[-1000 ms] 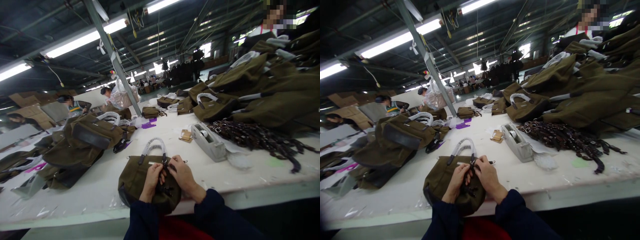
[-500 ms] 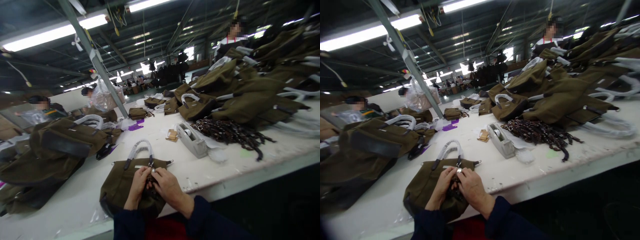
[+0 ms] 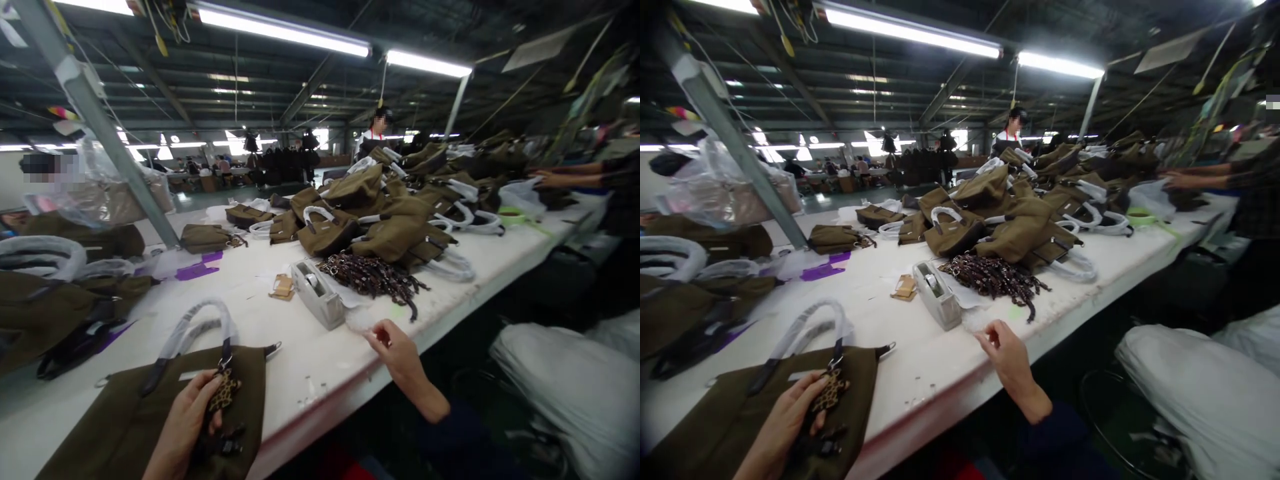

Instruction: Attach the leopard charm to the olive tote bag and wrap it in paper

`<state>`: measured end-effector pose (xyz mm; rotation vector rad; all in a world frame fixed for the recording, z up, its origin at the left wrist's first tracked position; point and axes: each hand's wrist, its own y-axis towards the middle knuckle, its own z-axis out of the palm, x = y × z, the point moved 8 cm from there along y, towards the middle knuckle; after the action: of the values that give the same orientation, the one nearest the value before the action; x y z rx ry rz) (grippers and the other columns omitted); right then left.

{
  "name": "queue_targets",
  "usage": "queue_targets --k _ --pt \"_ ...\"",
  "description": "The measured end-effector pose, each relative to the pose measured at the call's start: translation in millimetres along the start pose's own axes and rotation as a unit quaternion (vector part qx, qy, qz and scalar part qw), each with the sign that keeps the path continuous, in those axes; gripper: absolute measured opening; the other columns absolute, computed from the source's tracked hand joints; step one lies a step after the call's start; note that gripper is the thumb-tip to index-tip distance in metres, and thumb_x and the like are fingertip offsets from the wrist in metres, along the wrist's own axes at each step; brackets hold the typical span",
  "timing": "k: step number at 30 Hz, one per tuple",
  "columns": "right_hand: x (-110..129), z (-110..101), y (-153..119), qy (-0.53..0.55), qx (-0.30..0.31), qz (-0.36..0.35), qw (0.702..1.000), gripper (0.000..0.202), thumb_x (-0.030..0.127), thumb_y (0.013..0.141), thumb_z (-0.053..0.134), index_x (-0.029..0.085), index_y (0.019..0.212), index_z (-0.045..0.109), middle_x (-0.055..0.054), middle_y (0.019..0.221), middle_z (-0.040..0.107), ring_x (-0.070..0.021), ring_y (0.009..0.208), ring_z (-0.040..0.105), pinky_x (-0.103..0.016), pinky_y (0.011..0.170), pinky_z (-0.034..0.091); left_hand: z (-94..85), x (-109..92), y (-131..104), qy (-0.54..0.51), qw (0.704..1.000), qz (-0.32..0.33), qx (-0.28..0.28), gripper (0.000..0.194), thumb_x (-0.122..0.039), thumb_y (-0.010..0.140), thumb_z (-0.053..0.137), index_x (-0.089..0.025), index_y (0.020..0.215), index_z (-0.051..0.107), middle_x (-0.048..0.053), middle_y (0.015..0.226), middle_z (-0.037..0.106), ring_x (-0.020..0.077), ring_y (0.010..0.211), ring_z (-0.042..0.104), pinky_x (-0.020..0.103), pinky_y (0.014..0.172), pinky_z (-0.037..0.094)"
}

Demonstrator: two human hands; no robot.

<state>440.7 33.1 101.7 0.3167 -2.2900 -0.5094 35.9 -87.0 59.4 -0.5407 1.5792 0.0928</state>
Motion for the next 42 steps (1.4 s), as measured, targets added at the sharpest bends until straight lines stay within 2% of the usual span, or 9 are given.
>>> queue_targets --k 8,14,18,22,25,31,35,38,42 --pt "-5 13 3 -0.091 0.040 -0.011 0.995 0.026 0.038 0.096 0.049 0.021 0.079 0.059 -0.002 0.076 0.063 -0.0162 0.068 0.057 -0.027 0.065 0.038 -3.7 6 2 0.044 0.999 -0.014 -0.011 0.047 -0.057 0.070 0.068 -0.022 0.101 0.059 -0.006 0.042 0.054 0.0123 0.037 0.046 0.017 0.038 0.034" --pt "5 3 -6 0.007 0.054 0.023 0.998 0.026 0.033 0.093 0.051 0.020 0.072 0.057 0.002 0.065 0.056 -0.0138 0.061 0.051 -0.025 0.061 0.037 -7.7 10 5 0.043 0.998 -0.028 -0.028 0.045 -0.053 0.068 0.068 -0.024 0.101 0.060 -0.006 0.039 0.053 0.0142 0.036 0.046 0.019 0.037 0.035" --pt "37 -9 -37 0.132 0.064 0.030 0.989 0.030 0.035 0.095 0.049 0.020 0.069 0.051 0.003 0.061 0.045 -0.0125 0.059 0.044 -0.024 0.057 0.035 -5.2 5 3 0.042 0.999 -0.007 -0.022 0.038 -0.051 0.073 0.067 -0.024 0.098 0.060 -0.007 0.039 0.050 0.0129 0.034 0.044 0.018 0.035 0.032" --pt "98 -15 -68 0.196 0.108 -0.103 0.969 0.020 0.025 0.094 0.050 0.020 0.075 0.054 0.002 0.066 0.047 -0.0118 0.060 0.045 -0.025 0.059 0.036 -0.1 -7 -1 0.005 1.000 0.025 -0.015 0.031 -0.042 0.074 0.068 -0.020 0.096 0.059 -0.003 0.068 0.068 0.0068 0.035 0.045 0.016 0.034 0.033" --pt "123 -6 -66 0.194 0.138 -0.171 0.956 0.015 0.021 0.093 0.051 0.020 0.079 0.056 0.002 0.068 0.050 -0.0125 0.062 0.047 -0.026 0.061 0.037 2.0 -11 -3 -0.021 0.999 0.029 -0.006 0.027 -0.038 0.075 0.066 -0.018 0.092 0.058 0.000 0.081 0.073 0.0041 0.034 0.045 0.015 0.033 0.032" --pt "78 43 -19 0.002 0.211 -0.136 0.968 0.019 0.025 0.092 0.052 0.021 0.076 0.060 0.000 0.073 0.058 -0.0148 0.067 0.054 -0.027 0.064 0.038 1.4 -10 -3 -0.039 0.998 0.045 0.014 0.025 -0.037 0.080 0.064 -0.016 0.092 0.058 0.002 0.082 0.073 0.0021 0.034 0.045 0.013 0.033 0.030" --pt "45 51 -9 -0.103 0.273 -0.150 0.945 0.015 0.026 0.091 0.056 0.022 0.080 0.065 -0.001 0.078 0.060 -0.0162 0.071 0.058 -0.027 0.066 0.041 0.2 -9 -1 -0.052 0.997 0.057 0.019 0.023 -0.035 0.079 0.063 -0.015 0.089 0.057 0.002 0.078 0.073 0.0007 0.032 0.042 0.012 0.032 0.027" --pt "51 45 -7 -0.139 0.274 -0.171 0.936 0.010 0.029 0.089 0.062 0.023 0.091 0.068 -0.003 0.090 0.063 -0.0186 0.082 0.061 -0.029 0.072 0.044 -1.1 -5 2 -0.058 0.997 0.042 0.014 0.024 -0.035 0.077 0.065 -0.016 0.090 0.058 0.000 0.073 0.071 0.0021 0.032 0.043 0.013 0.031 0.027" --pt "92 61 -2 -0.143 0.257 -0.219 0.930 0.016 0.026 0.090 0.062 0.020 0.104 0.067 -0.006 0.100 0.065 -0.0200 0.091 0.063 -0.029 0.078 0.047 -2.6 -2 4 -0.049 0.998 0.037 0.006 0.026 -0.037 0.075 0.065 -0.017 0.088 0.058 -0.002 0.066 0.068 0.0035 0.031 0.044 0.013 0.030 0.027"
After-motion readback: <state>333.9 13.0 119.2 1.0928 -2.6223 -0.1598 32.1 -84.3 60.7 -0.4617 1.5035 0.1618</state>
